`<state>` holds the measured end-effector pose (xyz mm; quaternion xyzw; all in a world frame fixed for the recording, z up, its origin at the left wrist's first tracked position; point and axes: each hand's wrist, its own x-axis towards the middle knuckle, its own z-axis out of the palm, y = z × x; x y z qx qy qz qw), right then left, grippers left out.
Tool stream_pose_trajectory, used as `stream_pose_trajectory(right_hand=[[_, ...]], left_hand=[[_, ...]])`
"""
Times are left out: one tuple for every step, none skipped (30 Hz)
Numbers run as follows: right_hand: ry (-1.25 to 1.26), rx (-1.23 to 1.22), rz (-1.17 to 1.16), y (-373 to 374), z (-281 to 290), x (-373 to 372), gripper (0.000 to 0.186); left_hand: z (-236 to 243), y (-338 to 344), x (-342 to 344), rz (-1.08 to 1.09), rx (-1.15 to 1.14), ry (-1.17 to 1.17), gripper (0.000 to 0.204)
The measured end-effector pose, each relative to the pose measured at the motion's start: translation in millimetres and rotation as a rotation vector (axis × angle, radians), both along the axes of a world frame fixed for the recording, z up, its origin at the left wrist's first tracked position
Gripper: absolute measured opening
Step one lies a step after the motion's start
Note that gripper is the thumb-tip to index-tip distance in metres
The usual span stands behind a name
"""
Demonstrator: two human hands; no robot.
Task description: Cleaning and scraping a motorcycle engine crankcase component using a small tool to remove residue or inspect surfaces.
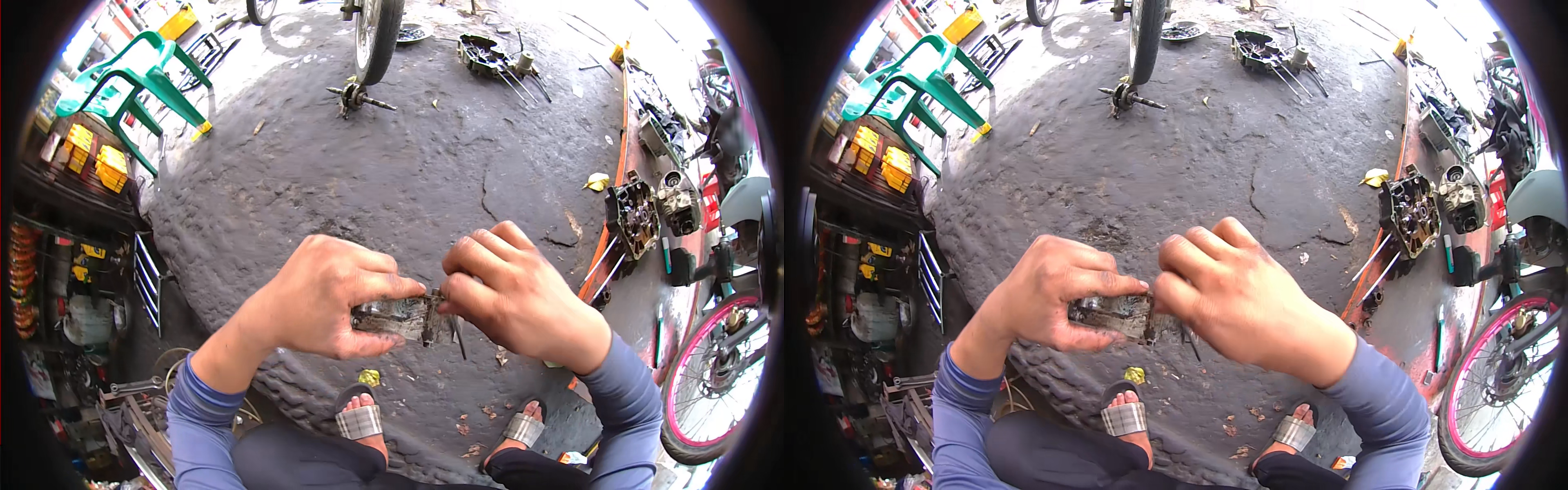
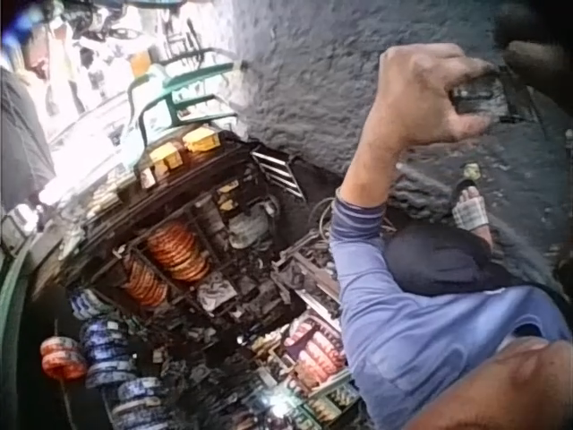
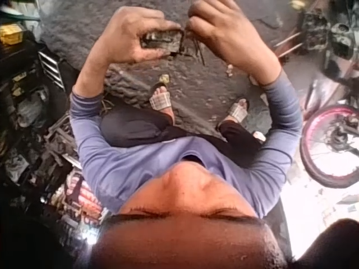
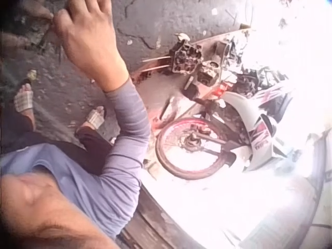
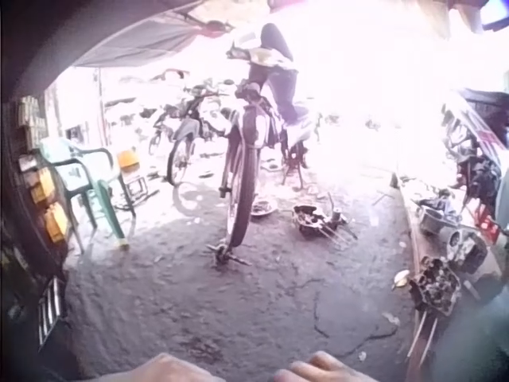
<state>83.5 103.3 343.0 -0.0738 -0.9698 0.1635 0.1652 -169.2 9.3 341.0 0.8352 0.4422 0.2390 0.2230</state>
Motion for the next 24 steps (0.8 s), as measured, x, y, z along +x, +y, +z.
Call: stream_pose_trajectory(right_hand=[[-0.010, 0.006, -0.005, -1, -7, 3, 0.017], [0.029, -0.133, -0.035, -3, -20, 6, 0.017], [0.077, -0.273, -0.065, -3, -31, 8, 0.016], [0.110, -0.346, -0.077, 2, -37, 16, 0.015], [0.159, -0.446, -0.139, 6, -49, 25, 0.016], [0.167, -0.468, -0.222, 13, -62, 33, 0.014], [0.170, -0.490, -0.309, 22, -79, 43, 0.013], [0.039, -0.466, -0.425, 30, -100, 62, 0.011], [-0.093, -0.433, -0.538, 37, -121, 83, 0.011], [-0.310, -0.334, -0.581, 37, -150, 106, 0.012], [-0.522, -0.240, -0.610, 28, -182, 123, 0.014], [-0.538, -0.270, -0.581, 9, -212, 132, 0.018], [-0.539, -0.301, -0.542, -9, -239, 134, 0.022], [-0.422, -0.251, -0.480, -23, -264, 136, 0.024], [-0.303, -0.203, -0.411, -34, -281, 131, 0.027], [-0.237, -0.160, -0.430, -39, -285, 122, 0.031], [-0.236, -0.163, -0.422, -41, -293, 113, 0.031], [-0.175, -0.286, -0.590, -40, -304, 105, 0.031], [-0.113, -0.410, -0.755, -39, -308, 93, 0.032], [-0.126, -0.515, -0.858, -37, -311, 80, 0.024], [-0.123, -0.517, -0.848, -34, -312, 63, 0.024], [-0.198, -0.584, -0.962, -32, -312, 46, 0.028], [-0.275, -0.650, -1.076, -32, -311, 32, 0.036], [-0.334, -0.614, -1.112, -33, -321, 21, 0.053]], left_hand=[[-1, 3, 1, -0.005, 0.006, -0.010, 0.052], [-2, 7, 2, -0.026, 0.001, -0.018, 0.052], [-2, 10, 1, -0.046, -0.007, -0.018, 0.053], [-2, 14, 1, -0.070, -0.016, -0.025, 0.053], [-3, 17, -1, -0.082, -0.019, -0.032, 0.053], [-3, 18, -7, -0.093, 0.014, -0.013, 0.053], [-7, 19, -13, -0.106, 0.045, 0.001, 0.053], [-7, 20, -17, -0.092, 0.031, 0.026, 0.053], [-5, 20, -19, -0.078, 0.012, 0.056, 0.054], [-3, 21, -21, -0.067, 0.034, 0.110, 0.056], [1, 19, -23, -0.052, 0.051, 0.172, 0.059], [0, 18, -27, -0.062, 0.044, 0.164, 0.059], [3, 15, -30, -0.017, 0.004, 0.183, 0.062], [4, 14, -31, 0.025, -0.029, 0.191, 0.065], [5, 14, -30, 0.026, -0.034, 0.191, 0.065], [6, 14, -28, 0.038, -0.053, 0.203, 0.066], [7, 13, -27, 0.050, -0.070, 0.215, 0.067], [11, 15, -21, 0.041, -0.056, 0.225, 0.066], [11, 14, -18, 0.049, -0.058, 0.228, 0.066], [11, 13, -14, 0.056, -0.064, 0.241, 0.066], [12, 12, -12, 0.065, -0.071, 0.257, 0.065], [11, 10, -11, 0.056, -0.062, 0.233, 0.064], [10, 9, -9, 0.065, -0.061, 0.241, 0.064], [10, 8, -7, 0.060, -0.046, 0.217, 0.064]])
